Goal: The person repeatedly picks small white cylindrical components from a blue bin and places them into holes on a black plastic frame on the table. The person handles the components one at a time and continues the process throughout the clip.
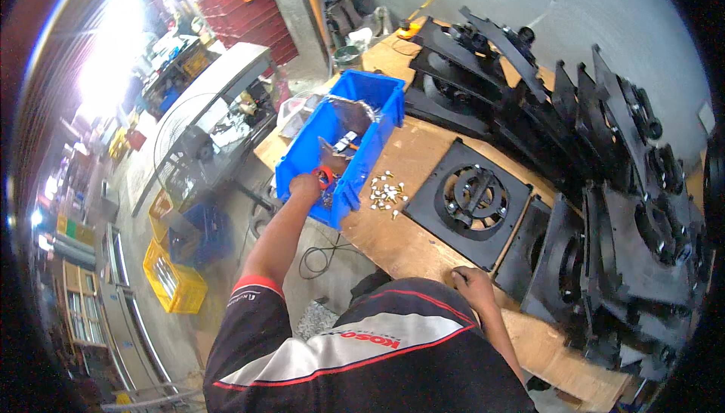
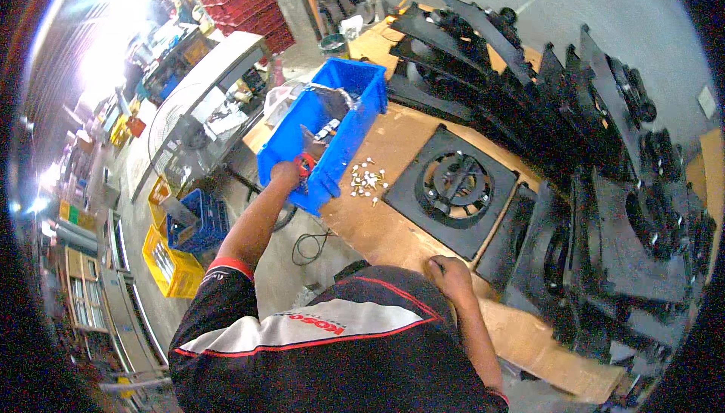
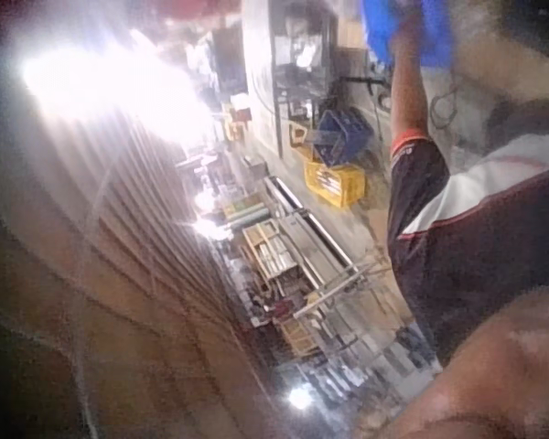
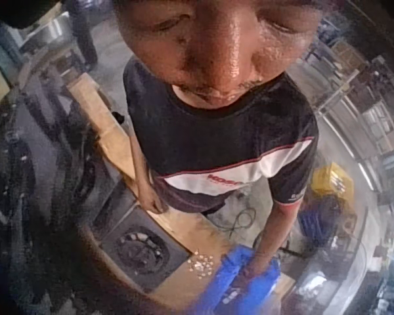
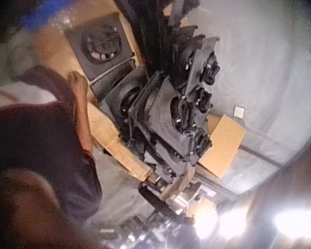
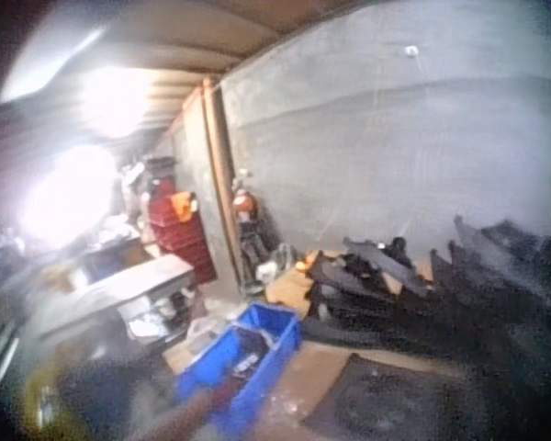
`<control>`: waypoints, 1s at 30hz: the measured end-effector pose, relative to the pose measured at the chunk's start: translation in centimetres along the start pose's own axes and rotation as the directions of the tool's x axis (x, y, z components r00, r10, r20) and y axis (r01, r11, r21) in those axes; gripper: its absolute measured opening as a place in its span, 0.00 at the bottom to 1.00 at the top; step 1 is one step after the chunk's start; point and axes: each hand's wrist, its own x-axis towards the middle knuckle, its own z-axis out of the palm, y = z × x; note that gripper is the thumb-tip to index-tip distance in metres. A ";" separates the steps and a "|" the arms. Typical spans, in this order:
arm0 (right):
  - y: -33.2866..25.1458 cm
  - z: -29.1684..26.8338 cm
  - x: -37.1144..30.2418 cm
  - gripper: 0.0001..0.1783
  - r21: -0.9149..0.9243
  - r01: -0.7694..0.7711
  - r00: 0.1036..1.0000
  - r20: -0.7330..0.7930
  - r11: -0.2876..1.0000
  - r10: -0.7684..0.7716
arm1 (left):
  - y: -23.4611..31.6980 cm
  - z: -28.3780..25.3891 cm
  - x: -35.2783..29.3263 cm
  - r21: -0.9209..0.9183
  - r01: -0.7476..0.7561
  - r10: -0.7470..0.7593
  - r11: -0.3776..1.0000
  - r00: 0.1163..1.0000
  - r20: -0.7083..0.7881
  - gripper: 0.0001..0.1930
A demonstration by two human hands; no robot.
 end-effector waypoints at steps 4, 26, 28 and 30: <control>1.6 1.5 -1.2 0.16 0.109 -0.046 0.995 -0.084 0.993 0.055 | 0.9 0.3 0.9 0.037 -0.032 0.031 0.999 0.999 0.009 0.12; 3.4 1.5 -1.8 0.17 0.196 -0.025 0.974 -0.214 0.980 0.068 | 0.2 -1.7 0.8 0.261 -0.098 0.077 0.960 0.993 0.089 0.22; 3.4 1.4 -1.9 0.17 0.196 -0.024 0.973 -0.223 0.980 0.068 | -0.9 -2.1 0.5 0.182 -0.139 0.146 0.973 0.989 -0.024 0.19; 2.7 1.0 -1.9 0.16 0.320 -0.060 0.980 -0.160 0.945 0.117 | -2.4 -2.7 0.1 0.079 -0.211 0.222 0.974 0.957 -0.187 0.16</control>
